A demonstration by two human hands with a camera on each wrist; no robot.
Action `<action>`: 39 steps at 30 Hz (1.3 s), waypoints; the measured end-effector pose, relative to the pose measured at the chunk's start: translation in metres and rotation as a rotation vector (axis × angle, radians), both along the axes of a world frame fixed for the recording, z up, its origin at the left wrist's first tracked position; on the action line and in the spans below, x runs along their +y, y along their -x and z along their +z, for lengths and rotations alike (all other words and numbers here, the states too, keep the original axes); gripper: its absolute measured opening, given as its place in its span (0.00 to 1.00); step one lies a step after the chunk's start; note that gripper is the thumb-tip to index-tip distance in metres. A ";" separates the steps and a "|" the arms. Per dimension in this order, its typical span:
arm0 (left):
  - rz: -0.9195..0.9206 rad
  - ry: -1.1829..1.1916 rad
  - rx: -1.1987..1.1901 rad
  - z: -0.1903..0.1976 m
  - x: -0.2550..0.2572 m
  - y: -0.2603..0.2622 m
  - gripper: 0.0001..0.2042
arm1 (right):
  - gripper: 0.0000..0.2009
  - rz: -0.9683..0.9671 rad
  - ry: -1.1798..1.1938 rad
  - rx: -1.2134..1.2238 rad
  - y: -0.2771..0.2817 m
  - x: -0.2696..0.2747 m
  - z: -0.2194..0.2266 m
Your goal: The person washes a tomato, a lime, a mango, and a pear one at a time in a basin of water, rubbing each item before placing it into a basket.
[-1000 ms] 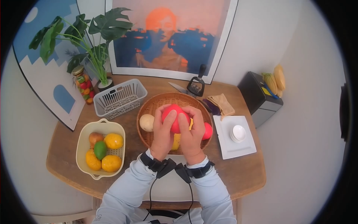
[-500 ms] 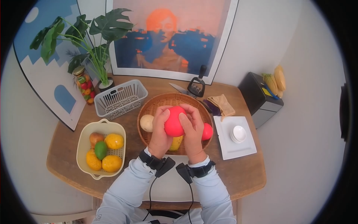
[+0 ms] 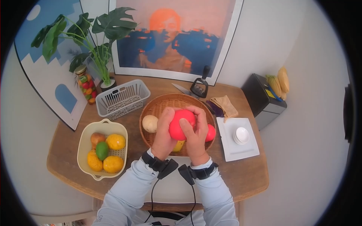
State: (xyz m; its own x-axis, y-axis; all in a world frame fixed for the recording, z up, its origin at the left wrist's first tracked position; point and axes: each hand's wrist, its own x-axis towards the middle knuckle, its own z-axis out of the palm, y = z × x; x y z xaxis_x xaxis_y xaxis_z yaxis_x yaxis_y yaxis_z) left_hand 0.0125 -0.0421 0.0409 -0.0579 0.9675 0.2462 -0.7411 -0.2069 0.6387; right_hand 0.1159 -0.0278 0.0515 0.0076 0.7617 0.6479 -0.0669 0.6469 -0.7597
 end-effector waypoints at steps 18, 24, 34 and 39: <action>-0.076 0.178 -0.250 0.015 -0.007 0.002 0.21 | 0.19 -0.099 -0.183 -0.190 -0.002 -0.001 0.008; -0.089 0.165 -0.255 0.019 -0.009 0.004 0.22 | 0.30 -0.081 -0.215 -0.243 0.004 -0.006 0.009; -0.094 0.158 -0.210 0.013 -0.005 0.002 0.23 | 0.27 -0.007 -0.030 -0.082 0.005 -0.003 0.001; -0.123 0.170 -0.244 0.011 -0.005 0.004 0.25 | 0.23 -0.001 -0.027 -0.082 0.004 -0.001 0.002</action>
